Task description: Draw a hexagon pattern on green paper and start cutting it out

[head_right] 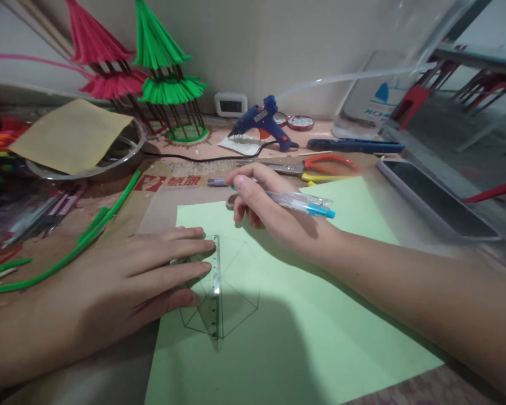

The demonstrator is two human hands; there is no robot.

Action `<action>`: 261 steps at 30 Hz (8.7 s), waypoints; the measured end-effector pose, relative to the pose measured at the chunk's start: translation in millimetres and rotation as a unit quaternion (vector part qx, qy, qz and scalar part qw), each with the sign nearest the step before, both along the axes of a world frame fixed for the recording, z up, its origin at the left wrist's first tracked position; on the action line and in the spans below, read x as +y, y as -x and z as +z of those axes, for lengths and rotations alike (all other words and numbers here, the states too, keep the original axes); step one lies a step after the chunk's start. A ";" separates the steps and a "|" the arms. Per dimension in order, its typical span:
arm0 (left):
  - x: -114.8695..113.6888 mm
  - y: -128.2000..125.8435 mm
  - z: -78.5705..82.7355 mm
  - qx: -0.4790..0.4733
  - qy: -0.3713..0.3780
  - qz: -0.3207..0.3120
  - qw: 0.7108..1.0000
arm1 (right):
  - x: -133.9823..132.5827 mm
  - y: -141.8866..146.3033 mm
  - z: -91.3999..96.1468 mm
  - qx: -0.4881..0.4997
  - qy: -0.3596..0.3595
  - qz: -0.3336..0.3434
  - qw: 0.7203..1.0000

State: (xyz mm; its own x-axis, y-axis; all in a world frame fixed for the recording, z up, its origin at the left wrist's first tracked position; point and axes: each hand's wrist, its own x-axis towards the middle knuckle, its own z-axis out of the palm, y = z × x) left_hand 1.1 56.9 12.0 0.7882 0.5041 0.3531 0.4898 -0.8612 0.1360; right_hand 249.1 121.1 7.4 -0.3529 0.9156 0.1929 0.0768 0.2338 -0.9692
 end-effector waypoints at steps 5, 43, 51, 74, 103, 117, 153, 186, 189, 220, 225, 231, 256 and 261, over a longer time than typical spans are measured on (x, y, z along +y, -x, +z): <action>-4.2 0.9 -2.4 0.002 0.026 0.027 0.999 | 0.1 -0.5 -1.2 -0.003 0.001 -0.001 1.000; -6.2 -1.0 3.5 0.038 -0.004 0.035 0.999 | -2.1 1.2 6.0 -0.026 0.016 0.005 1.000; -6.4 0.2 3.5 0.039 -0.001 0.037 0.999 | -5.8 -5.5 2.8 0.015 -0.002 0.048 0.999; -5.7 -2.7 4.7 0.038 -0.004 0.039 0.998 | -14.0 -1.2 8.9 -0.069 -0.002 0.051 0.996; -3.7 -4.0 5.7 0.027 -0.002 0.019 0.999 | -12.2 -1.8 8.3 -0.110 -0.034 0.067 0.991; -4.5 -5.1 8.8 0.047 -0.021 0.027 0.998 | -15.5 3.0 13.1 -0.199 -0.029 0.071 0.977; -6.4 -6.2 8.3 0.043 -0.029 0.026 0.998 | -13.4 5.1 12.9 -0.197 -0.013 0.084 0.977; -5.4 -8.0 8.0 0.035 -0.052 0.028 0.998 | -12.9 3.0 14.7 -0.165 -0.077 0.071 0.981; -4.5 -8.2 7.5 0.034 -0.044 0.027 0.998 | -14.4 2.8 13.2 -0.139 -0.072 0.070 0.985; -5.6 -7.6 6.3 0.037 -0.055 0.026 0.997 | -14.8 6.9 7.8 -0.194 -0.035 0.053 0.979; -5.7 -8.8 7.1 0.044 -0.049 0.022 0.998 | -14.5 6.9 8.0 -0.184 -0.034 0.061 0.980; -5.1 -8.5 8.6 0.043 -0.053 0.023 0.997 | -14.2 7.6 7.3 -0.176 -0.035 0.064 0.982; -4.9 -5.4 10.4 0.047 -0.043 0.017 0.998 | 15.3 -32.2 36.8 -0.445 -0.223 -0.002 0.868; -6.3 -4.4 9.4 0.050 -0.037 0.027 0.998 | 23.8 -47.3 46.3 -0.551 -0.171 0.020 0.816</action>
